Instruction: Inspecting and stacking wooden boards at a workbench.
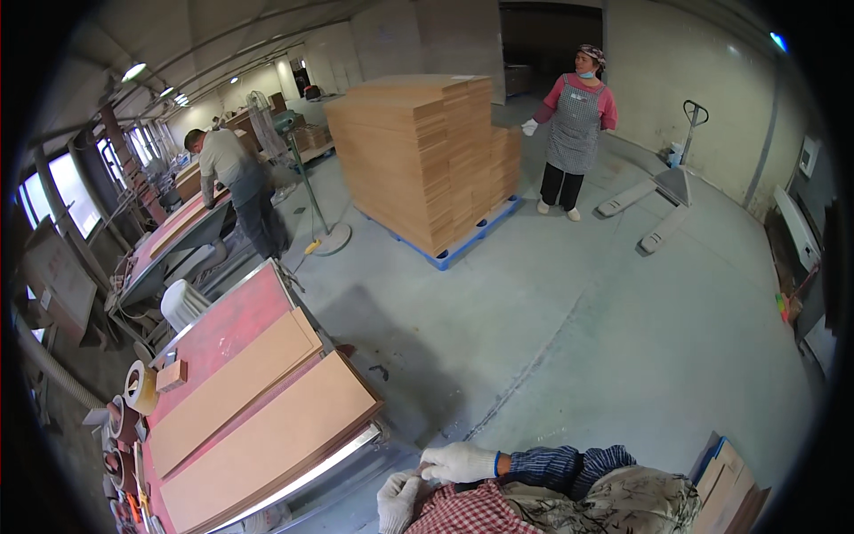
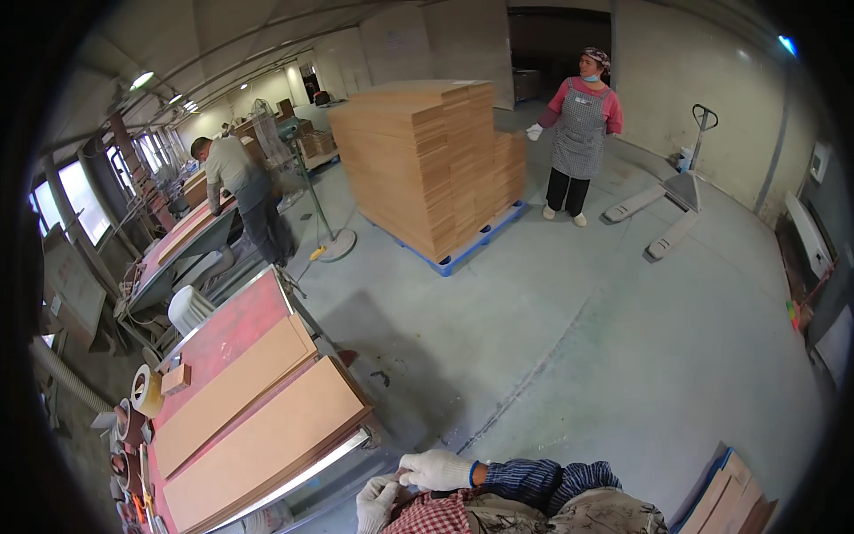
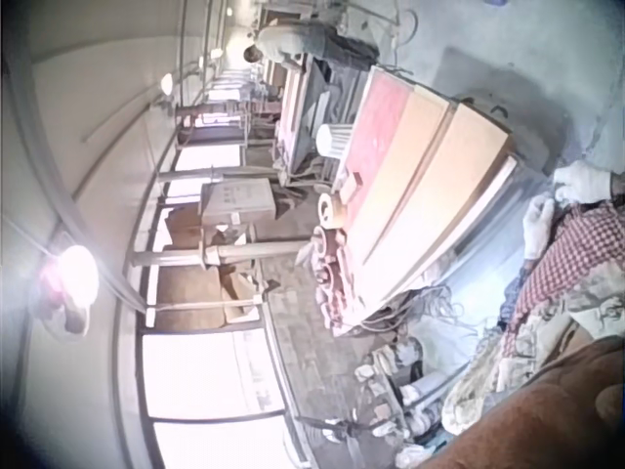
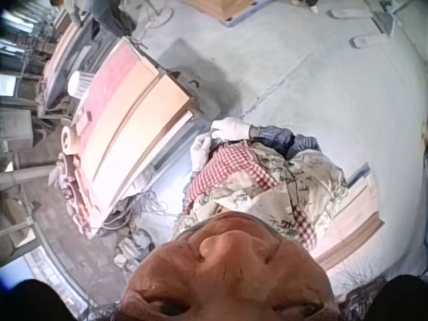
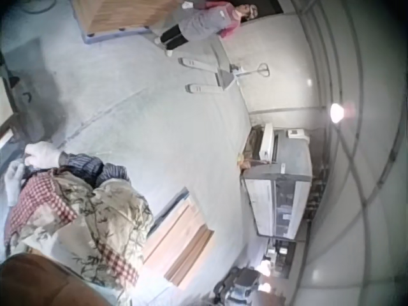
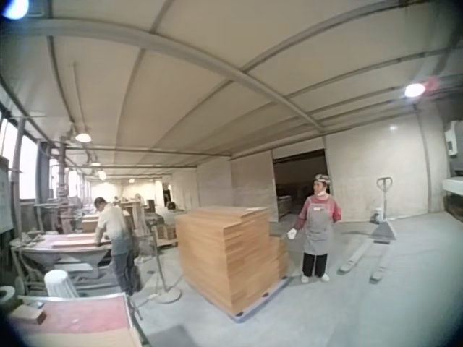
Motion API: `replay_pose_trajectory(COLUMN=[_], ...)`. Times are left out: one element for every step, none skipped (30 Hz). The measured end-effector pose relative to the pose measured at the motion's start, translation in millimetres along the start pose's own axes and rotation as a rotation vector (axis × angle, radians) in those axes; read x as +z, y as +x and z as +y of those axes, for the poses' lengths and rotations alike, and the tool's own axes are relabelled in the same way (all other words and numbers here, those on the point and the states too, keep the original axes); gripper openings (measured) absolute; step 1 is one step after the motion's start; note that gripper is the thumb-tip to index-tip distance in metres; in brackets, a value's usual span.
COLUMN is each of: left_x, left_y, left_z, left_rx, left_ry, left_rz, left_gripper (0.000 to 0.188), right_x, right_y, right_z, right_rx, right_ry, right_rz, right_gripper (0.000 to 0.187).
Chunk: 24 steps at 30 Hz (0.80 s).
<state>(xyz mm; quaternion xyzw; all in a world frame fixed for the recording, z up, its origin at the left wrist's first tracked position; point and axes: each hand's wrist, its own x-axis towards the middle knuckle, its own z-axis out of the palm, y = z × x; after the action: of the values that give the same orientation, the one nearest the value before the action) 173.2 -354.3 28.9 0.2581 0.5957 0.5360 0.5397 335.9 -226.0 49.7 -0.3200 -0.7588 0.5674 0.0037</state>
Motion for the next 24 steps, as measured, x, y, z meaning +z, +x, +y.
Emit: replay_pose_trajectory(left_x=[0,-1,-2,-3,-4,-6,-6,-7,-8,-9,-9,-9,-9,-8,-8,-12,-12,-17,-18,-21,-21,-23,-28,-33], left_y=[0,-1,0,0,1,2,3,4,5,6,8,9,10,10,5,3,-5,-12,-19,-26,-34,-39,-41,-43], left_z=[0,-1,-3,-6,-10,-14,-19,-23,-26,-27,-27,-25,-22,-19,-16,-13,-13,-13,-16,-19,-24,-27,-30,-34], left_rx=[-0.003,-0.004,-0.004,-0.011,-0.018,-0.016,-0.013,-0.010,-0.010,0.014,0.037,0.036,0.080,0.126,0.162,0.117,0.190,0.226,0.209,0.289,0.166,0.151,0.073,0.081], left_ry=[0.031,0.062,0.063,0.014,-0.036,-0.035,-0.085,-0.136,-0.138,-0.137,-0.136,-0.141,-0.082,-0.036,0.135,0.357,0.384,0.444,0.409,0.405,0.371,0.370,0.296,0.253], left_rz=[-0.028,-0.054,-0.054,-0.074,-0.095,-0.093,-0.085,-0.078,-0.076,-0.075,-0.075,-0.070,-0.059,-0.030,0.100,0.148,0.140,0.171,0.202,0.247,0.283,0.305,0.312,0.312], left_gripper=[0.017,0.016,0.016,0.015,0.014,0.014,0.013,0.013,0.013,0.014,0.016,0.016,0.016,0.016,0.013,0.019,0.020,0.022,0.023,0.024,0.024,0.024,0.025,0.026], right_x=[2,3,4,5,5,5,5,5,5,5,7,8,8,8,12,19,24,28,33,41,50,59,64,68], right_y=[1,2,2,3,3,3,4,4,4,4,5,6,7,8,9,12,16,19,21,22,25,28,36,42], right_z=[0,1,1,0,0,-1,-1,-2,-3,-4,-5,-7,-8,-10,-13,-16,-19,-21,-23,-24,-25,-26,-26,-25], right_rx=[-0.030,-0.071,-0.080,-0.041,-0.094,-0.099,-0.063,-0.105,-0.113,-0.090,-0.119,-0.128,-0.103,-0.142,-0.126,-0.091,-0.004,0.012,-0.013,0.024,0.085,0.139,0.121,0.095], right_ry=[-0.044,-0.038,-0.032,-0.043,-0.029,-0.035,-0.054,-0.041,-0.066,-0.108,-0.093,-0.122,-0.164,-0.177,-0.185,-0.234,-0.146,-0.109,-0.027,0.031,0.097,0.140,0.106,0.073], right_rz=[-0.015,-0.017,-0.028,-0.042,-0.040,-0.042,-0.049,-0.046,-0.041,-0.029,-0.040,-0.015,0.006,-0.027,0.035,0.068,0.020,-0.025,-0.061,-0.090,-0.148,-0.141,-0.195,-0.189], right_gripper=[0.030,0.030,0.030,0.030,0.030,0.030,0.030,0.030,0.031,0.031,0.031,0.031,0.031,0.031,0.032,0.033,0.037,0.034,0.029,0.025,0.022,0.018,0.017,0.016])
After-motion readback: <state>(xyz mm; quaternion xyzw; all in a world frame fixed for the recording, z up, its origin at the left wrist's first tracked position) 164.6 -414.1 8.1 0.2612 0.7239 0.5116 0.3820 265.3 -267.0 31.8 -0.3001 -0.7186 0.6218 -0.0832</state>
